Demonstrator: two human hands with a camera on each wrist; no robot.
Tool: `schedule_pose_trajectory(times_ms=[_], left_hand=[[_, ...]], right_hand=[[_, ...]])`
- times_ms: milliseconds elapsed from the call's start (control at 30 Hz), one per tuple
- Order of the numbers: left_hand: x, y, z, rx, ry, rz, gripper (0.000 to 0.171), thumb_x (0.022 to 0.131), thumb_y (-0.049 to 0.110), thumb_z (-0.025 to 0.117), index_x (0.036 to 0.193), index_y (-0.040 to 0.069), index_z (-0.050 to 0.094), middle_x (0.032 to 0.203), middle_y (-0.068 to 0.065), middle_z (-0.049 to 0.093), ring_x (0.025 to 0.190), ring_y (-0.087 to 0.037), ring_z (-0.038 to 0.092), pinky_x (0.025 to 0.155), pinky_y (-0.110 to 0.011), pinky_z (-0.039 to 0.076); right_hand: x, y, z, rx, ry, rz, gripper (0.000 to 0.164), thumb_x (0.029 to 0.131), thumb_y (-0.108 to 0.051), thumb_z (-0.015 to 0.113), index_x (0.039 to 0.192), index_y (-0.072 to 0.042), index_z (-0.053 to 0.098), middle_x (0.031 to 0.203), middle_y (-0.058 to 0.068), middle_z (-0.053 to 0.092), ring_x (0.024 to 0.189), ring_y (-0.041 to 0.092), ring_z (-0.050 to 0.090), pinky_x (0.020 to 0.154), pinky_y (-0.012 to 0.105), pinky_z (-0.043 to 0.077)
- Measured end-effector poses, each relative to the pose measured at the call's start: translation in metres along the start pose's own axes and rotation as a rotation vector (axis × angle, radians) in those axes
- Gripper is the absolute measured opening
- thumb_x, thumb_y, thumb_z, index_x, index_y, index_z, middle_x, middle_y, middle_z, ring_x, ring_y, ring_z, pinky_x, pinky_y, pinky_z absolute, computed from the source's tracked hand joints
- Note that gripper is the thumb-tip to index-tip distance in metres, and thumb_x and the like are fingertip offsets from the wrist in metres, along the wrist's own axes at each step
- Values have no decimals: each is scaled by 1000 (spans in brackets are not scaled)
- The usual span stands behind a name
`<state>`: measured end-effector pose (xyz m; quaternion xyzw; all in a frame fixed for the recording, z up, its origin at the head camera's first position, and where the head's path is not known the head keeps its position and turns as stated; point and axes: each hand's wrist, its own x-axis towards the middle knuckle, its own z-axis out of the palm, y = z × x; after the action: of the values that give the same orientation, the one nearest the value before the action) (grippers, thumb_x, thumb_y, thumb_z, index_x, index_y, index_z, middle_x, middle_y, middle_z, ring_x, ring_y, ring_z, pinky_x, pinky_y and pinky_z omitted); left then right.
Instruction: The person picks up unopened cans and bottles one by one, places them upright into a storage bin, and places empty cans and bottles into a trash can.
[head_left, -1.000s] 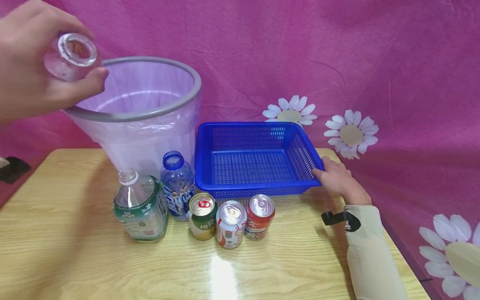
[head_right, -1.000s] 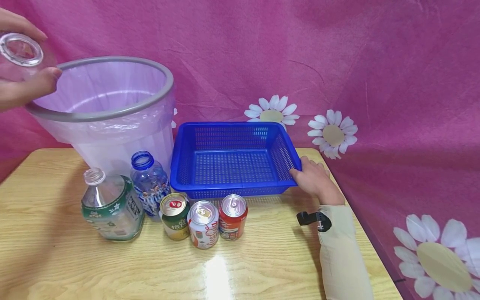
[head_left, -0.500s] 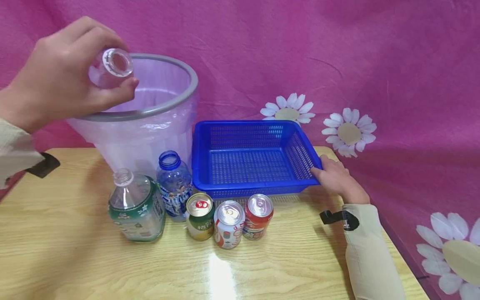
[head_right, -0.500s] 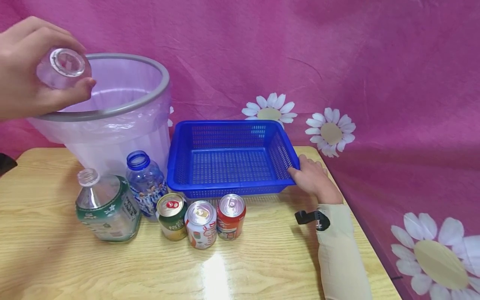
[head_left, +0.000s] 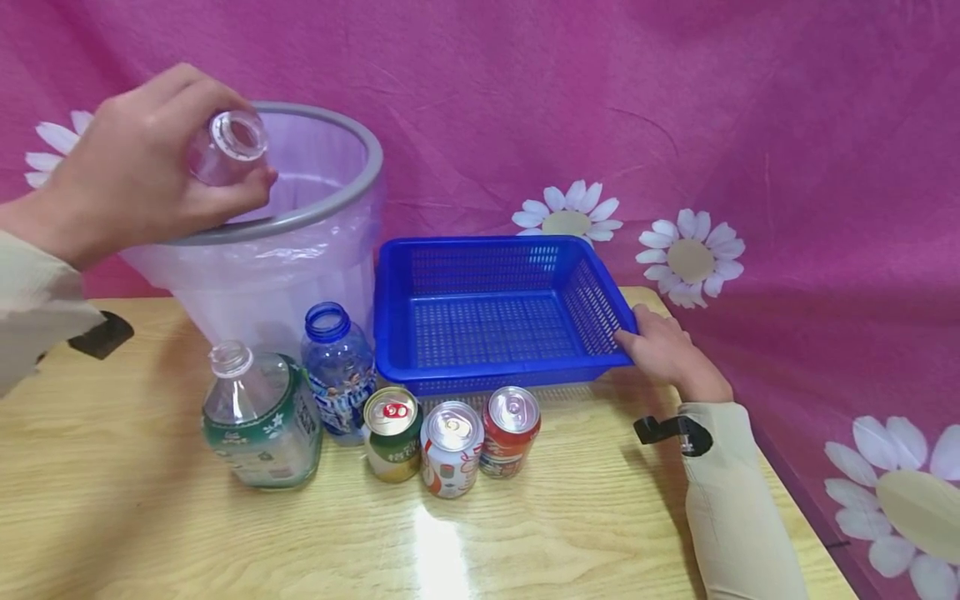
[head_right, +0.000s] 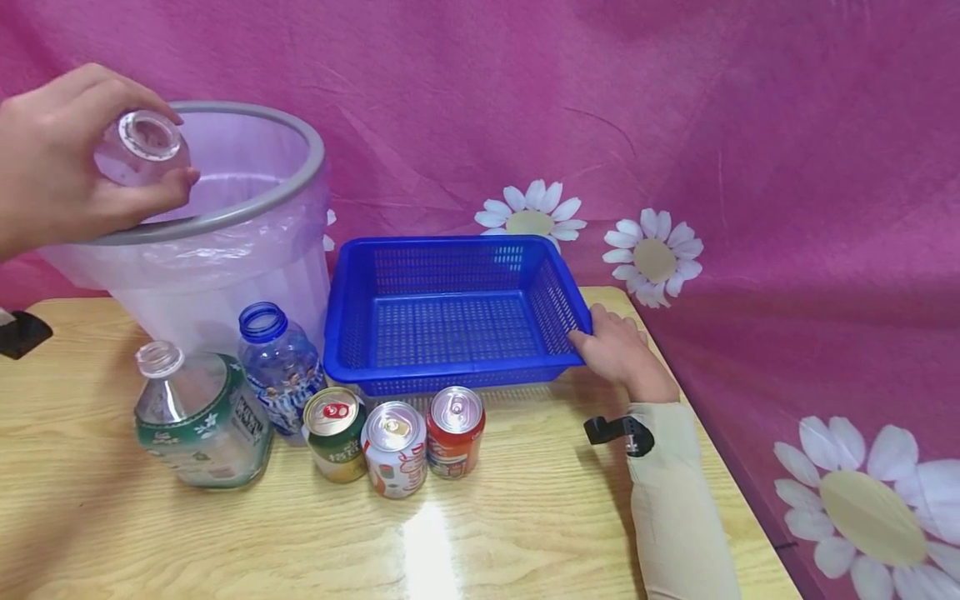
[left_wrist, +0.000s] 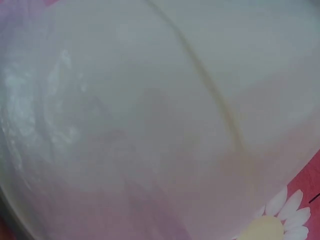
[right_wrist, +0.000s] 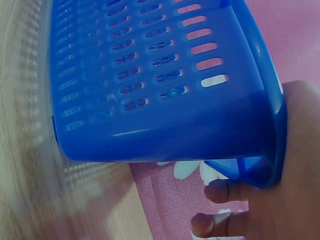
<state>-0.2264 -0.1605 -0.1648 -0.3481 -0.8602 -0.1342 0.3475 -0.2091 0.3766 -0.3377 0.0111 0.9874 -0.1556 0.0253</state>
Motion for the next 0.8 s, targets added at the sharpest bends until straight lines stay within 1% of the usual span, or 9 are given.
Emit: schedule_pose_trajectory(times_ms=[67,167,400,433,500,567,633,733,800], left_hand=[[1,-1,0,-5,-3,-8,50,76,26,77,115,1,59,106,-18,60,97,-32,56,83,8,18],[3,-3,-1,13,-21,-34,51,78,26,76,119,2,58,109,-18,60,101,-33,57,85,5,20],[3,-11,-2,15,-53,-106,51,78,27,76,118,1,58,110,-19,60,101,-34,55,83,1,24],[3,-12,-2,16,-58,-116,51,78,27,76,118,1,58,111,-19,59,101,-35,55,88,-3,31],[2,-14,-3,27,-64,-134,51,79,28,75,119,1,58,111,-19,59,102,-34,55,91,-6,34],[2,-15,-3,29,-72,-152,51,80,29,75,119,1,57,112,-19,59,104,-35,55,99,-23,47],[2,-15,-3,32,-82,-172,50,81,30,74,119,2,56,112,-19,58,104,-35,55,99,-37,51],[3,-15,-2,33,-100,-194,51,82,32,73,120,3,56,112,-19,58,103,-34,53,92,-39,51],[5,-15,-1,30,-117,-215,52,82,33,73,121,3,56,112,-19,57,101,-33,52,84,-30,45]], right_hand=[[-1,1,0,-3,0,3,39,97,-36,40,116,-2,47,103,19,58,102,38,51,80,52,40],[-1,1,0,-4,0,4,39,98,-36,40,115,-2,47,103,19,58,103,39,50,81,53,40],[0,-1,1,-1,-4,-4,37,97,-36,41,114,-4,48,100,18,58,100,36,51,78,47,40],[0,-2,1,3,-8,-4,38,97,-36,41,115,-4,48,101,18,58,100,36,51,78,47,40],[0,-4,2,7,-15,-3,38,98,-36,41,116,-4,48,101,18,58,101,35,51,79,48,40],[-1,-5,1,11,-22,-1,39,98,-36,41,118,-3,48,103,18,58,102,36,50,80,49,40],[-2,-6,0,9,-26,0,39,98,-36,41,118,-3,47,103,18,58,102,36,50,80,49,40],[-2,-5,-2,1,-25,1,39,98,-36,40,118,-3,47,102,18,57,102,36,49,79,49,39],[-3,-4,-2,-5,-22,2,39,98,-36,40,117,-3,47,100,18,57,101,36,49,78,48,39]])
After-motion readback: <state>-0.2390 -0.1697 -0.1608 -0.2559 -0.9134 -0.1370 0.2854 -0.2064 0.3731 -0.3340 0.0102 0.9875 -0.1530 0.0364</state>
